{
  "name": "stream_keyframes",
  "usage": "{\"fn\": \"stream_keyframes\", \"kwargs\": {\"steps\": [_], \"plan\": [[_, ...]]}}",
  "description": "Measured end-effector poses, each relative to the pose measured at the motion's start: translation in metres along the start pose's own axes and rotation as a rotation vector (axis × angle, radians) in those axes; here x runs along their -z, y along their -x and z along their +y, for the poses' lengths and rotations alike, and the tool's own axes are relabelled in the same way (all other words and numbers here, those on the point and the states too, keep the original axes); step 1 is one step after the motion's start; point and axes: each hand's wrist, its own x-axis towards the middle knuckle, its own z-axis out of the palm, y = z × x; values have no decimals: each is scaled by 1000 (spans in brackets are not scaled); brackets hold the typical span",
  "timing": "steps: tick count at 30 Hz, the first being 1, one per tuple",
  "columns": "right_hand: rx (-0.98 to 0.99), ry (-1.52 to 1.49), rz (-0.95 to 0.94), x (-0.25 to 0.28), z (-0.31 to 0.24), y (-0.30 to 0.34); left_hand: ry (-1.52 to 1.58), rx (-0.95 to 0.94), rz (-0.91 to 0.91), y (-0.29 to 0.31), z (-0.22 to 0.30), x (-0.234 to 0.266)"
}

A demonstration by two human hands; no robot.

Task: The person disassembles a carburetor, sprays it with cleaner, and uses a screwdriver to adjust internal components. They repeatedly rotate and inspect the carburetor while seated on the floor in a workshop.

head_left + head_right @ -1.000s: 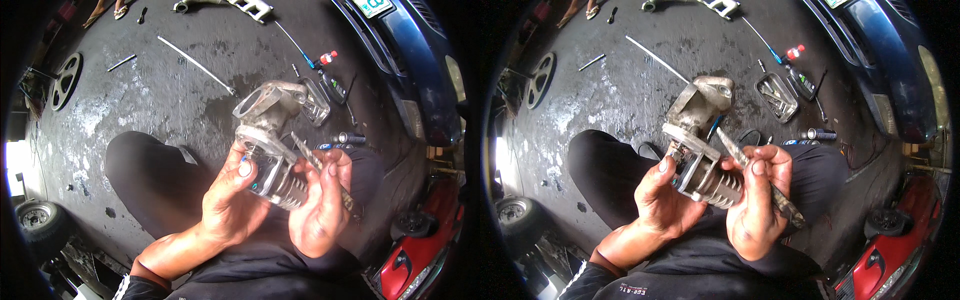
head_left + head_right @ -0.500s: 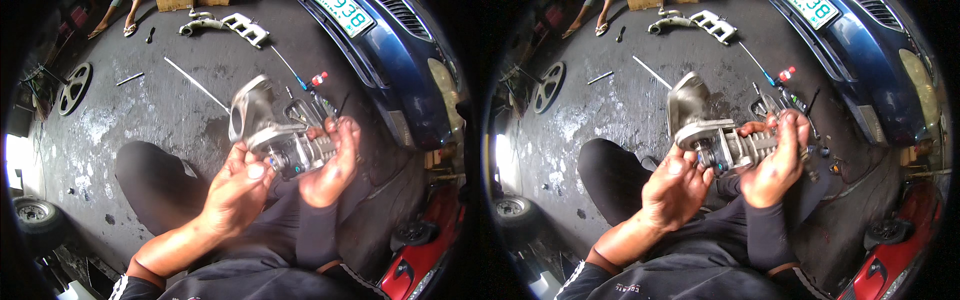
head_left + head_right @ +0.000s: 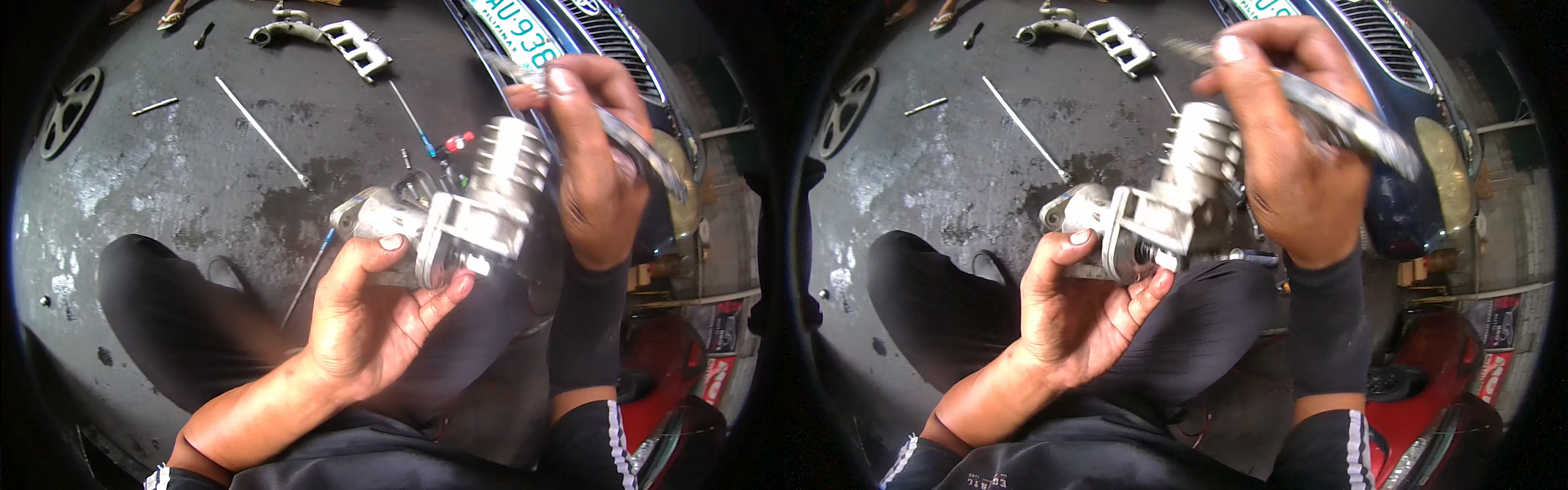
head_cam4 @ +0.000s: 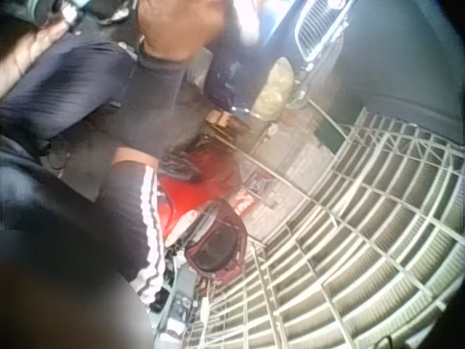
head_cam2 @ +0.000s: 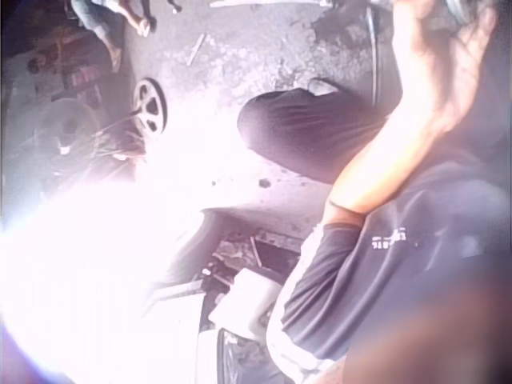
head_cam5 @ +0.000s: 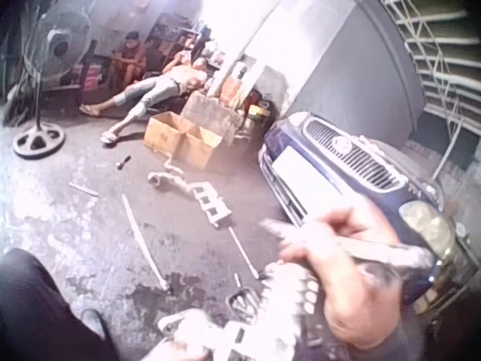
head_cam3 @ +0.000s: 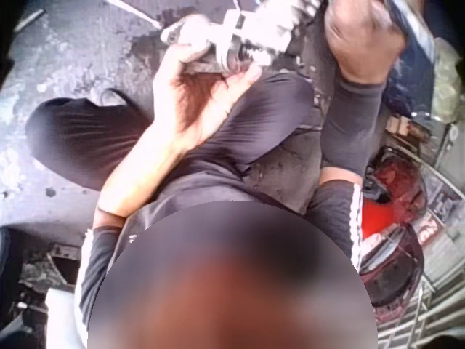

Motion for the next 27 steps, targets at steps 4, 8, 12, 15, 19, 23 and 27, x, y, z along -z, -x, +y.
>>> {"fn": "stream_keyframes", "kwargs": {"steps": [4, 8, 12, 15, 19, 23, 27], "plan": [[19, 42, 117, 10, -29, 33, 235, 15, 18, -15, -9, 9], [-85, 76, 50, -10, -28, 91, 278, 2, 100, -20, -5, 25], [-11, 391, -198, -23, -20, 102, 334, 82, 114, -20, -6, 30], [8, 424, -204, -33, -23, 97, 338, 53, 112, -20, -10, 30], [-8, 470, -195, -43, -22, 95, 318, 68, 114, -22, -10, 30], [-53, 488, -201, -48, -22, 92, 314, 69, 136, -24, -12, 29], [-25, 513, -239, -50, -21, 85, 283, 56, 151, -28, -14, 30]]}}
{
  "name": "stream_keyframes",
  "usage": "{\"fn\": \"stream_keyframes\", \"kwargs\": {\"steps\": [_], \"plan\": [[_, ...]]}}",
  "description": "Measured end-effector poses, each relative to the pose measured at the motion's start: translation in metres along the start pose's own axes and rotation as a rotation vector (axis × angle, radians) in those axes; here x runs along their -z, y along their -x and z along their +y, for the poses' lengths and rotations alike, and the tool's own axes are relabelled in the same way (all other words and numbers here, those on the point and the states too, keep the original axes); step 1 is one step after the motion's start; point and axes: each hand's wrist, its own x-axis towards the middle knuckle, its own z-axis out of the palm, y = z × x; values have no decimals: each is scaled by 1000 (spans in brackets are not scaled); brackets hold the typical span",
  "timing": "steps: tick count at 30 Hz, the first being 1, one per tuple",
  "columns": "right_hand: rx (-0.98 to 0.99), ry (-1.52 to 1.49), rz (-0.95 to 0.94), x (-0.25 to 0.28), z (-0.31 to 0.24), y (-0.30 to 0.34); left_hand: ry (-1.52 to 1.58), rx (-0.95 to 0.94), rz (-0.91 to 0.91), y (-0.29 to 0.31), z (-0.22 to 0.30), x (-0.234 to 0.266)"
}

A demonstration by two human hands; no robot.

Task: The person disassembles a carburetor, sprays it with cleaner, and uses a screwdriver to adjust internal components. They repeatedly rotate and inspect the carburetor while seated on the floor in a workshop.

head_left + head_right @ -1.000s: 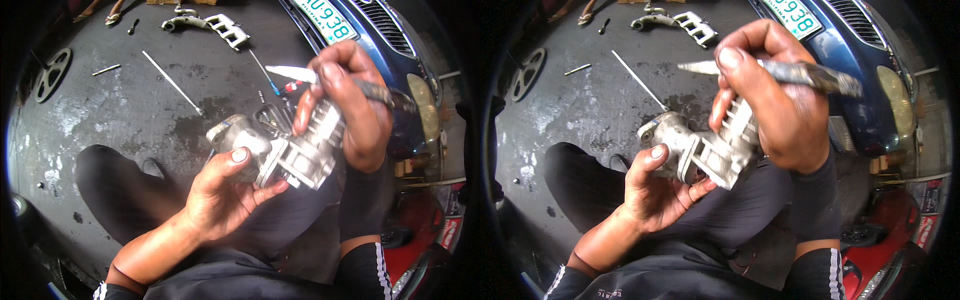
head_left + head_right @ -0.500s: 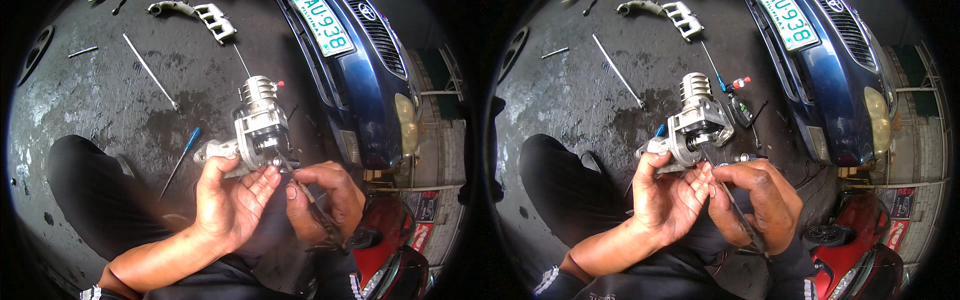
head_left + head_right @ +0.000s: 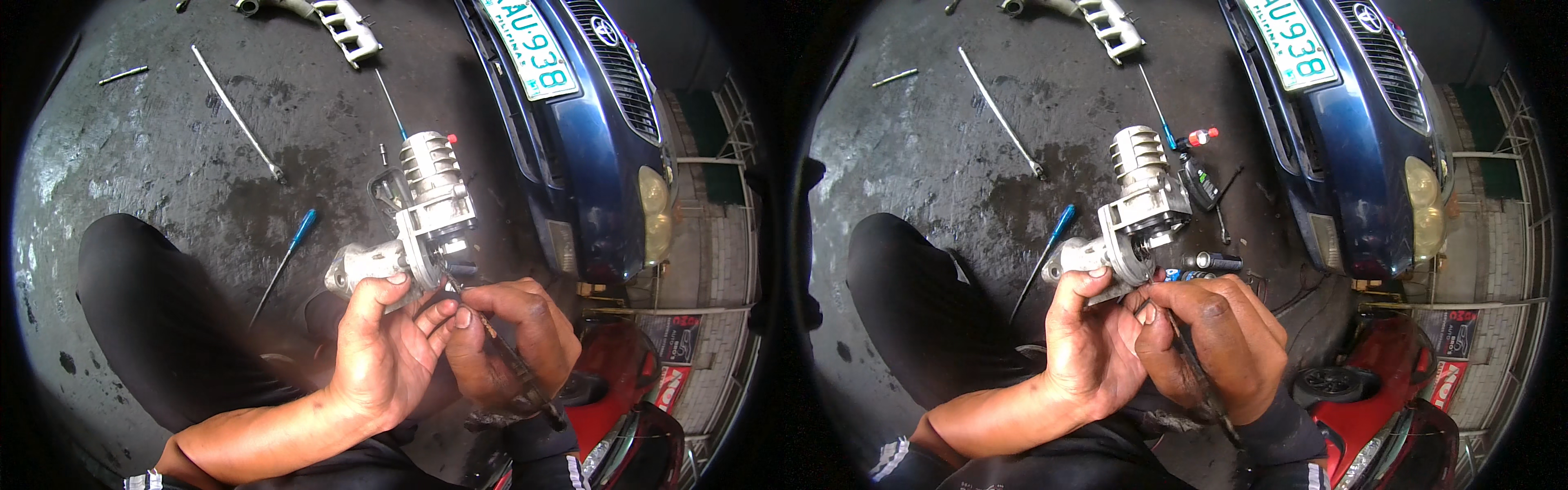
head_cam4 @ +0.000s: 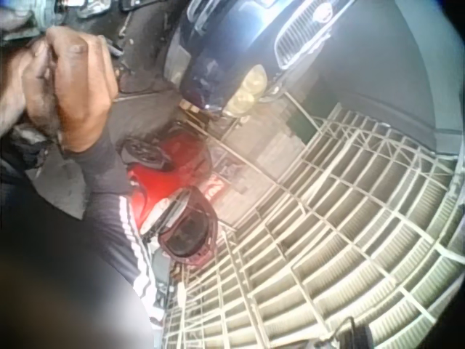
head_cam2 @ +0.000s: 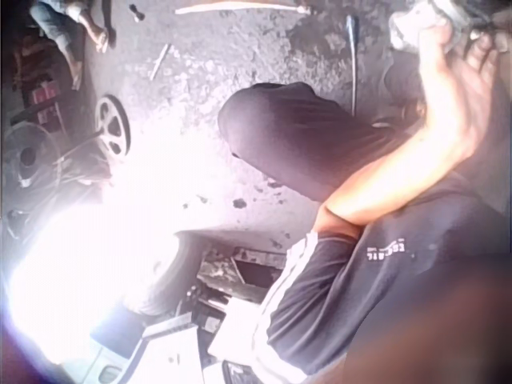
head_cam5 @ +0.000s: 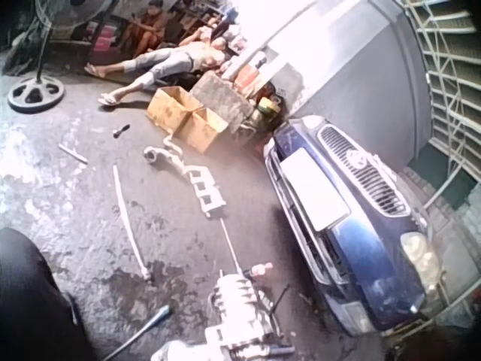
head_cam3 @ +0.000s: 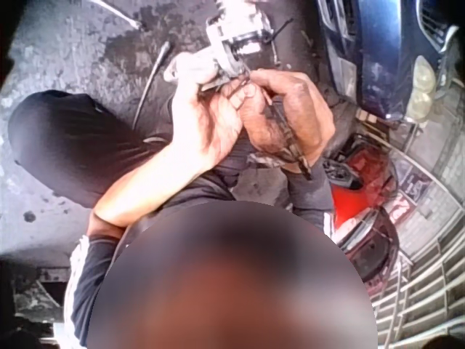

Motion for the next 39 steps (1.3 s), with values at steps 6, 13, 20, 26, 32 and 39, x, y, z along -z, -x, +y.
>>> {"fn": "stream_keyframes", "kwargs": {"steps": [6, 13, 20, 26, 32, 39], "plan": [[43, 62, -19, -4, 5, -4, -44, -11, -46, 0, 1, -1], [109, 105, -63, -5, 8, -8, 13, -39, -69, 0, 3, -1], [56, 18, -69, -5, 8, -5, -16, -86, -75, -1, 1, -2], [74, 102, -19, -5, 10, -2, -35, -121, -80, -2, 3, -5], [126, -33, 9, -9, 10, -2, -33, -108, -101, -3, 4, -1], [134, -13, -27, -9, 11, -4, -47, -112, -121, -1, 3, -3]]}}
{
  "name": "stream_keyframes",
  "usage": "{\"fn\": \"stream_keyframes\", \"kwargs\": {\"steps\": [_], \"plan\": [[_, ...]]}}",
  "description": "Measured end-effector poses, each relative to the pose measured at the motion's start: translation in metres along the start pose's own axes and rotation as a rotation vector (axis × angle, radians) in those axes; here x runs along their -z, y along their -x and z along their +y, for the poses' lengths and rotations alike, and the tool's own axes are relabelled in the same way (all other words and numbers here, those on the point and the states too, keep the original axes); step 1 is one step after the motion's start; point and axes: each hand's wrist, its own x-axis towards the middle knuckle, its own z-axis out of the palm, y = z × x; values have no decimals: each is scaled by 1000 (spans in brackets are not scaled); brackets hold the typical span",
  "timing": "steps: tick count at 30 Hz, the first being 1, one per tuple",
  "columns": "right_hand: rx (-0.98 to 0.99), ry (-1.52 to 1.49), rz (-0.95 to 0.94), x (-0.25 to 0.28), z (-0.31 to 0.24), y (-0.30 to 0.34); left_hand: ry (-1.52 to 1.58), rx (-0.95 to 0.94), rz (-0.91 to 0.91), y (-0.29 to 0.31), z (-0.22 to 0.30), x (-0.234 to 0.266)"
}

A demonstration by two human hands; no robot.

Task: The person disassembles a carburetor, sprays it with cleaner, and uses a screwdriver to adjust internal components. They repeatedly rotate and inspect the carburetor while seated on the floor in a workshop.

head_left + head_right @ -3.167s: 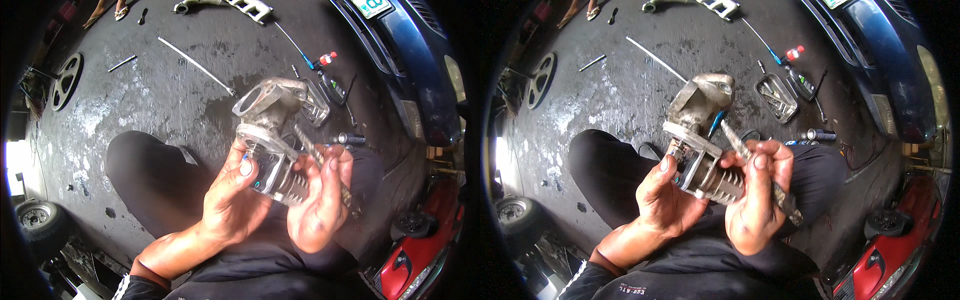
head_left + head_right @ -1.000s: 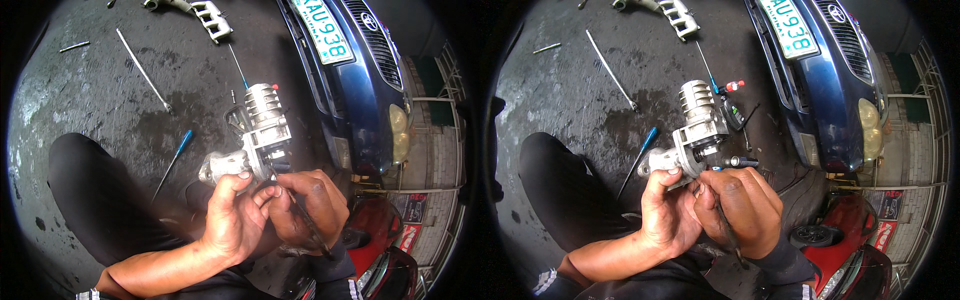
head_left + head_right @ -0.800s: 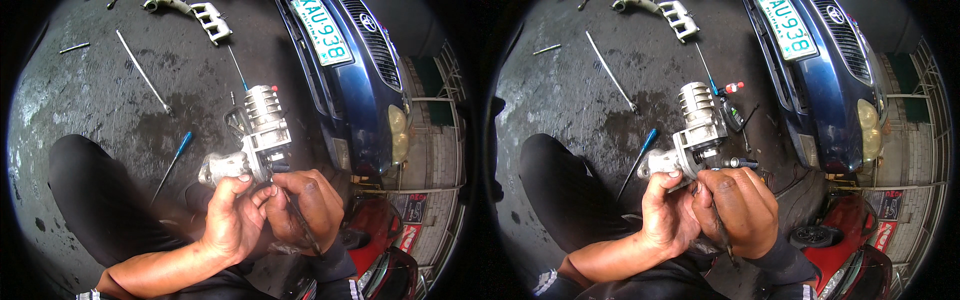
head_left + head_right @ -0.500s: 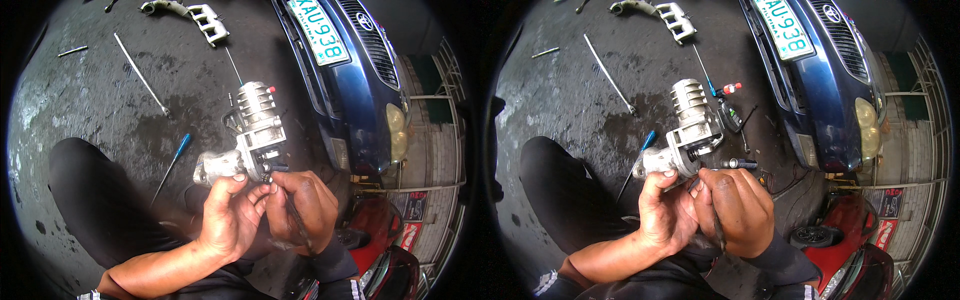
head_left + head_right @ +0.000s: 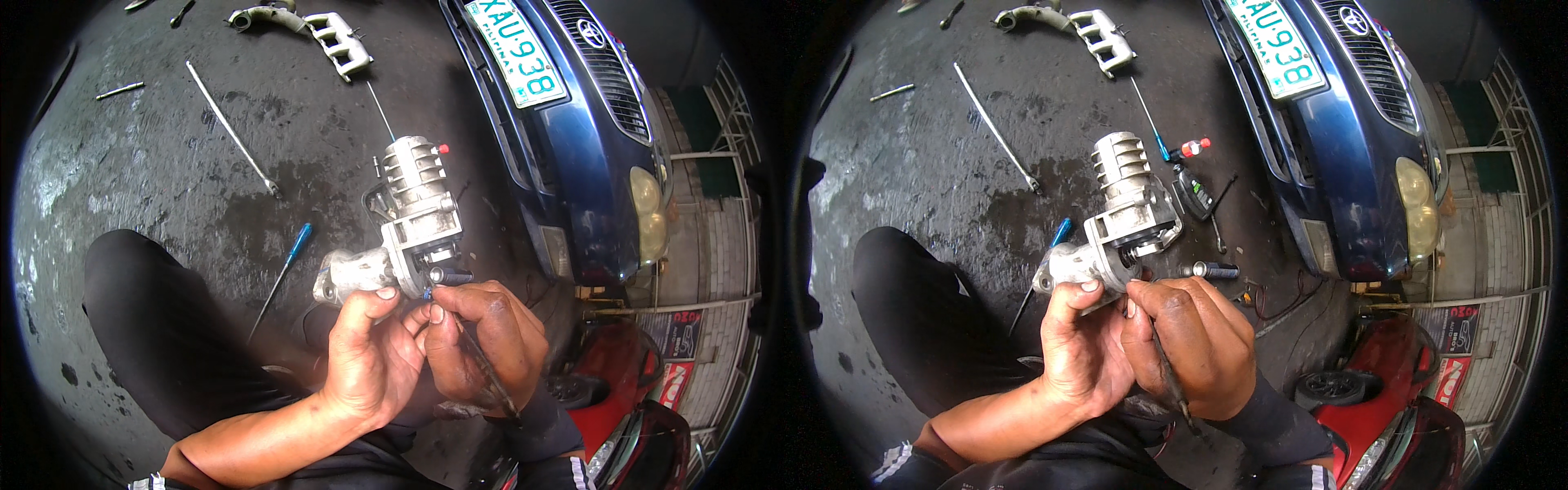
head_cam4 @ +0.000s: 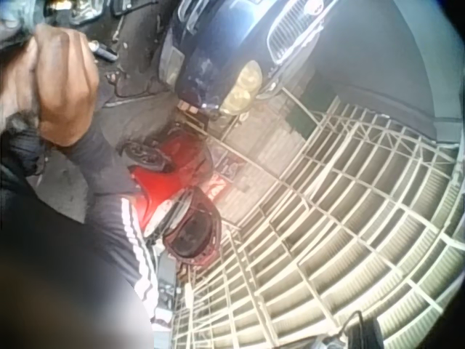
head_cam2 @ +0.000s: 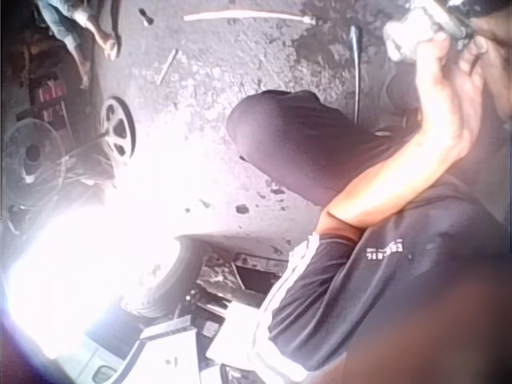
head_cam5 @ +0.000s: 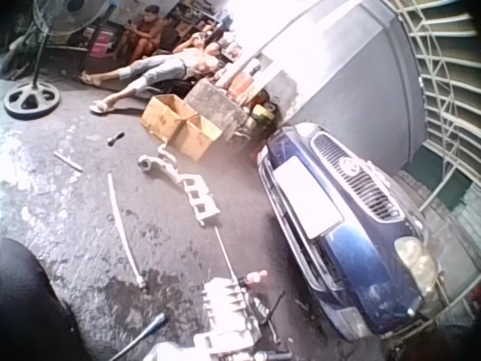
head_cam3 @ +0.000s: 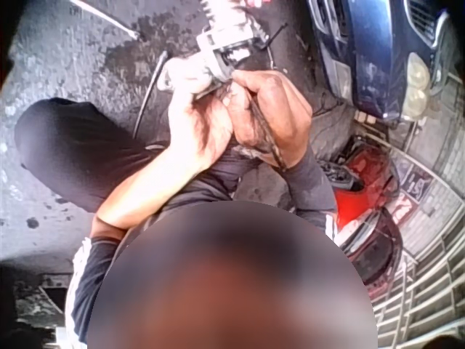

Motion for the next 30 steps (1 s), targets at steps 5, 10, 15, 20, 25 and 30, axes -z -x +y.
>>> {"fn": "stream_keyframes", "kwargs": {"steps": [5, 10, 15, 20, 25, 30], "plan": [[7, 35, -8, 0, 0, 0, 0, 24, 12, -1, -1, 2], [22, 74, -3, -4, -3, 0, -61, 60, -45, 0, 4, 9], [-263, -111, 54, -4, -11, 3, -48, -41, -57, -7, -1, 19], [-149, 0, 149, -11, -9, 5, -177, -29, -11, -10, 1, 28], [-224, -34, 160, -15, -11, 11, -190, 36, -79, -4, 7, 31], [-295, -28, 236, -19, -18, 14, -209, -82, -57, -12, 7, 28]]}}
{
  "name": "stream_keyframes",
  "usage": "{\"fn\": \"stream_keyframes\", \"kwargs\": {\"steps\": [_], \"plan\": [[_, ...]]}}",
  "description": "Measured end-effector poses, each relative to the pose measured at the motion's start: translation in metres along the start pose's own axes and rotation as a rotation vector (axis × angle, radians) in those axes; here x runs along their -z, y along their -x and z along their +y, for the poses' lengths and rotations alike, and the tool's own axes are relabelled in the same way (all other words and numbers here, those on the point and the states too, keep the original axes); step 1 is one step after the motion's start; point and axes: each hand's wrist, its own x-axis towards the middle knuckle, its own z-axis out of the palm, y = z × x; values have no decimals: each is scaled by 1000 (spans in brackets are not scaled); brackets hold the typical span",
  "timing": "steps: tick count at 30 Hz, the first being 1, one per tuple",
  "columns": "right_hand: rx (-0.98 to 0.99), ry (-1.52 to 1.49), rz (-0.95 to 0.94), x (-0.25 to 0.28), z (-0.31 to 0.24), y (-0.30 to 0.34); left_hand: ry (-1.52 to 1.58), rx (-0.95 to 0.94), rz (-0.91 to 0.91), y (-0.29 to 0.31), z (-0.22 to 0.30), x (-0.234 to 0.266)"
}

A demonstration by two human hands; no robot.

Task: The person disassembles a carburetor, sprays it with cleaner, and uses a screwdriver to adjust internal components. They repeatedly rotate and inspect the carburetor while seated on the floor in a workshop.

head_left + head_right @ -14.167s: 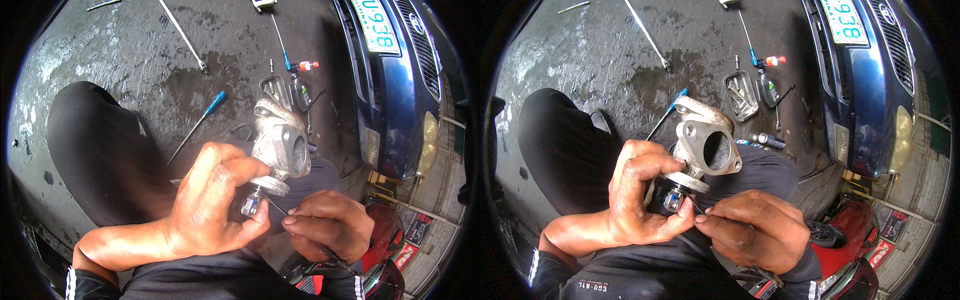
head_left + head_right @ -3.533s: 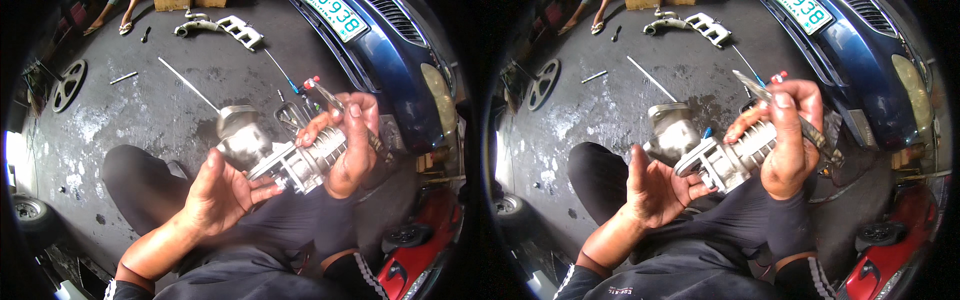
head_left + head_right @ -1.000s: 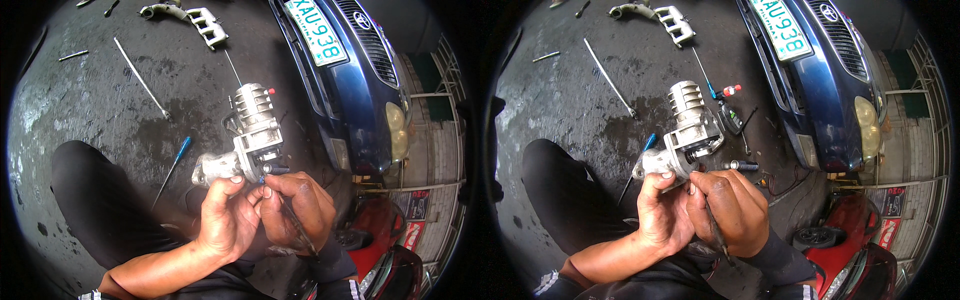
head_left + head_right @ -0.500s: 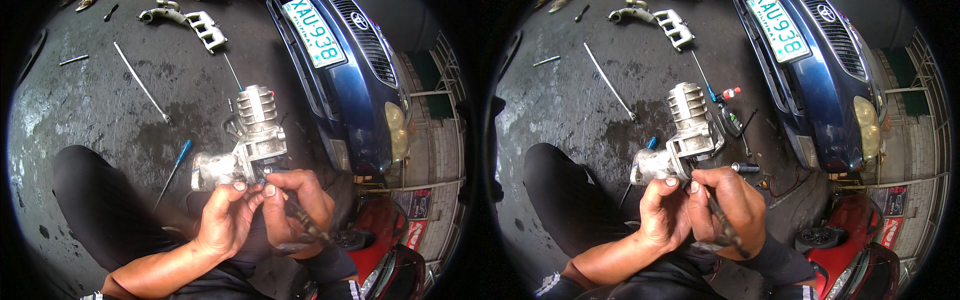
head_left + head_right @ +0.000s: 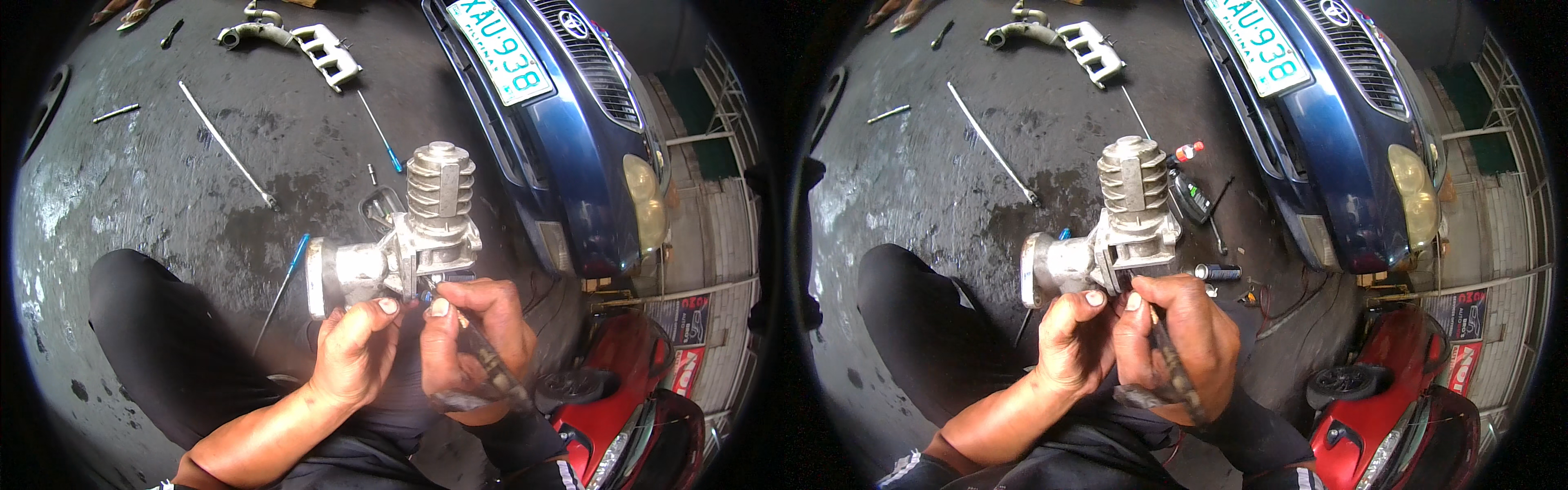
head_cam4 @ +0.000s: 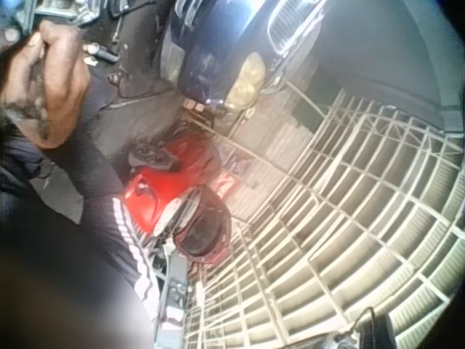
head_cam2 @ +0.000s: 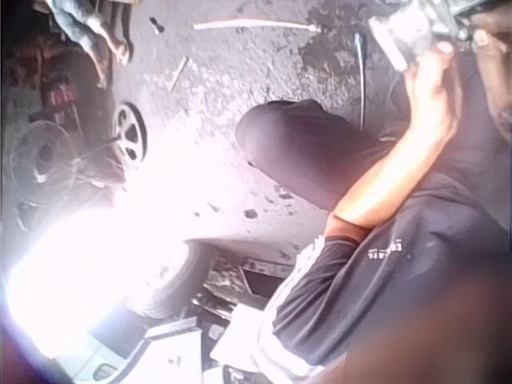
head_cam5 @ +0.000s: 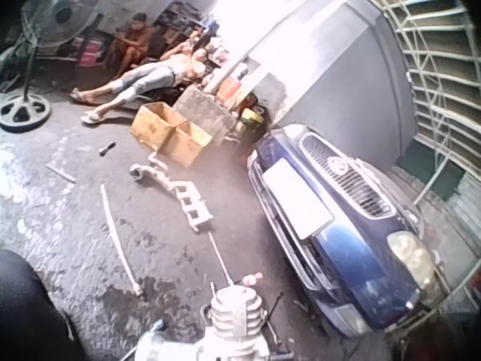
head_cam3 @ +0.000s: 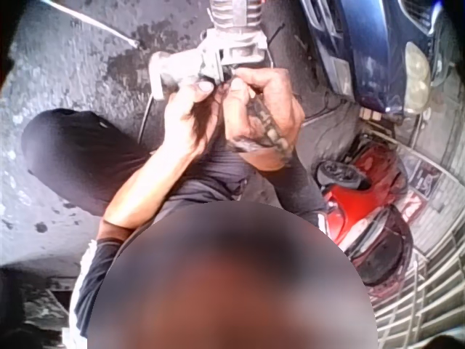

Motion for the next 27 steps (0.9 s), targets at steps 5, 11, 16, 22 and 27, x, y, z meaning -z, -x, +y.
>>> {"fn": "stream_keyframes", "kwargs": {"steps": [5, 11, 16, 22, 27], "plan": [[156, 131, -12, -4, 2, 0, -200, -34, 26, 9, 5, -9], [-214, -340, 48, -12, 3, 10, -98, -56, -39, 2, 6, -7], [54, -69, -23, -6, 10, 8, 48, 46, -46, -1, 10, -3], [260, 51, -72, -2, 17, 4, 93, 163, -75, 7, 8, -20], [279, 0, -25, 0, 19, 8, 91, 183, -2, 10, 8, -28]]}}
